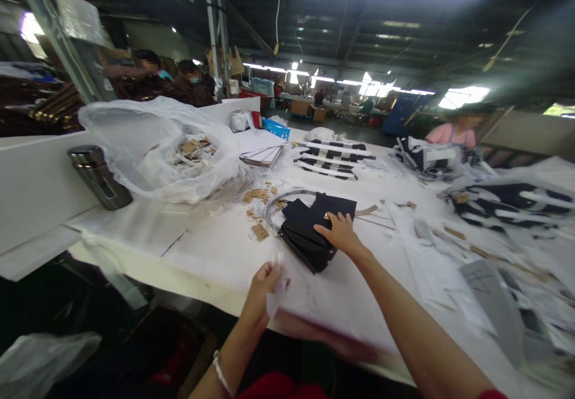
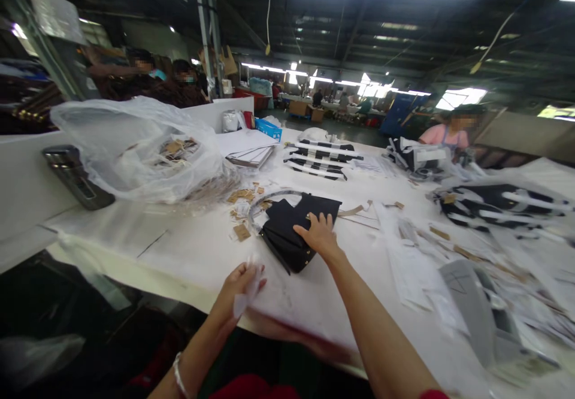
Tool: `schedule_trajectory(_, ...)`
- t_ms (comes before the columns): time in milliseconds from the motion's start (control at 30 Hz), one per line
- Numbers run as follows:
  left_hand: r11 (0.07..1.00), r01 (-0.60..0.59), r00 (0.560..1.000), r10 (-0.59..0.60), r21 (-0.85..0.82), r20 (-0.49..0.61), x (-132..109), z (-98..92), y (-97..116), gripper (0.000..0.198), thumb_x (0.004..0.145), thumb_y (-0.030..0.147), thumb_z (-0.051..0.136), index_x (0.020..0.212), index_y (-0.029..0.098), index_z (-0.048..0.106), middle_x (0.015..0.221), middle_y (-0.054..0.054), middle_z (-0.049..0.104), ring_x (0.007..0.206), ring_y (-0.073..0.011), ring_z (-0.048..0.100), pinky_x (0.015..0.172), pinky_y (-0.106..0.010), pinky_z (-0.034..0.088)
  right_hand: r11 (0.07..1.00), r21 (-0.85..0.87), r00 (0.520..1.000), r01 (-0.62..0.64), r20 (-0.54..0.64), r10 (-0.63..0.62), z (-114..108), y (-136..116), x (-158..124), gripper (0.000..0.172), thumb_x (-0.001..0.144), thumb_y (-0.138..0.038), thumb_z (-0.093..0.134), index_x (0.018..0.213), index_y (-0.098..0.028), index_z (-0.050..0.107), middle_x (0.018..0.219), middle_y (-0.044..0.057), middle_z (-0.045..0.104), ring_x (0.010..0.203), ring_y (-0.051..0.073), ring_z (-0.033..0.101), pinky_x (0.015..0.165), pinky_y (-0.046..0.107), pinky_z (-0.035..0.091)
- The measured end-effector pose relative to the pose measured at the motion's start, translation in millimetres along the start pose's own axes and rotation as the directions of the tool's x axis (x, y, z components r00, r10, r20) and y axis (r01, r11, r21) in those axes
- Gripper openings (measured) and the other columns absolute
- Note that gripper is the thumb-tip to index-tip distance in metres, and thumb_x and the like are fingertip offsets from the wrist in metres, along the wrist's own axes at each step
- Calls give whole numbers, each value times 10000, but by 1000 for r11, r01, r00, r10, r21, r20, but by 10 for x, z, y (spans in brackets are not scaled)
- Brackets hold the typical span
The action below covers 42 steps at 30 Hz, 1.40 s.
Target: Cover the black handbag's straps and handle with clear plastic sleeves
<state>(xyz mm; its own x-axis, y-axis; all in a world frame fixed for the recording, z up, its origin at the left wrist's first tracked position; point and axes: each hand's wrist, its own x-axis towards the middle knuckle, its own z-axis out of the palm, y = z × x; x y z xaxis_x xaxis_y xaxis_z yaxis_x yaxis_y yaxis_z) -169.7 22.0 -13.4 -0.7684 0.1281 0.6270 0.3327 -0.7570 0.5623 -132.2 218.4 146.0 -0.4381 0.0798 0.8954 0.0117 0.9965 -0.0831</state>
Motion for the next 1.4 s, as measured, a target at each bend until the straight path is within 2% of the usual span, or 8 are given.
schedule_trajectory(167, 975, -11, 999, 21, -222, 43, 446, 251, 137, 519, 487, 324, 913, 728, 160, 483, 672, 46, 506, 606, -71, 472, 692, -237, 458, 991, 22, 990, 133, 45, -134, 399, 457, 9, 554, 910, -397, 446, 1369, -94, 517, 1465, 148, 437, 1447, 310, 225, 1199, 478, 64)
schedule_trajectory(333, 991, -76, 992, 86, -107, 94, 826, 680, 140, 509, 482, 407, 879, 728, 150, 515, 678, 33, 511, 628, -81, 453, 602, -199, 354, 950, 311, 999, 2, -51, 15, 564, 967, -323, 602, 866, -410, 438, 1378, -99, 500, 1509, 154, 371, 1461, 310, 199, 1189, 501, 172)
schedule_trajectory(600, 988, -135, 914, 94, 78, 394, 537, 1288, -85, 378, 699, 421, 763, 733, 154, 498, 705, 20, 512, 655, -96, 458, 626, -209, 353, 572, 815, 960, -97, -74, 269, 69, 936, -1042, 642, 799, -429, 595, 1360, -141, 480, 1289, 132, 604, 1200, 254, 575, 1064, 439, 431)
schedule_trajectory(733, 988, -136, 922, 98, 77, 374, 426, 1279, -185, 364, 734, 429, 746, 759, 156, 505, 727, 16, 530, 670, -98, 463, 643, -209, 367, 490, 869, 950, -67, -94, 297, -248, 711, -1368, 566, 784, -468, 660, 1264, -180, 582, 1155, 87, 675, 1079, 242, 629, 997, 420, 476)
schedule_trajectory(867, 991, -109, 930, 76, 74, 359, 281, 1262, -178, 376, 702, 428, 772, 757, 152, 523, 755, 10, 549, 695, -99, 474, 670, -206, 382, 506, 844, 928, -177, -28, 371, -248, 631, -1663, 489, 728, -526, 698, 1069, -178, 657, 812, 45, 698, 776, 210, 642, 743, 338, 513)
schedule_trajectory(967, 995, -64, 921, 31, 74, 389, 163, 1304, -210, 367, 675, 407, 797, 774, 147, 558, 804, -12, 589, 742, -119, 513, 700, -219, 403, 647, 700, 948, -303, 151, 280, -46, 619, -1773, 352, 713, -525, 685, 833, -195, 659, 594, 10, 606, 582, 183, 562, 568, 296, 416)
schedule_trajectory(1100, 995, -22, 884, -26, 99, 466, 78, 1328, -293, 316, 667, 368, 806, 769, 136, 618, 929, -52, 647, 811, -142, 561, 769, -245, 424, 823, 466, 946, -325, 138, 295, 196, 569, -1778, 362, 704, -534, 671, 592, -205, 570, 579, 32, 578, 567, 179, 527, 549, 290, 328)
schedule_trajectory(1400, 870, -326, 853, 102, 370, 512, 77, 890, -189, 266, 756, 394, 739, 749, 136, 671, 938, -72, 677, 903, -197, 603, 851, -282, 445, 516, 820, 956, -246, 118, 268, -75, 447, -1784, 392, 672, -558, 712, 667, -179, 610, 665, 6, 541, 611, 143, 489, 529, 266, 390)
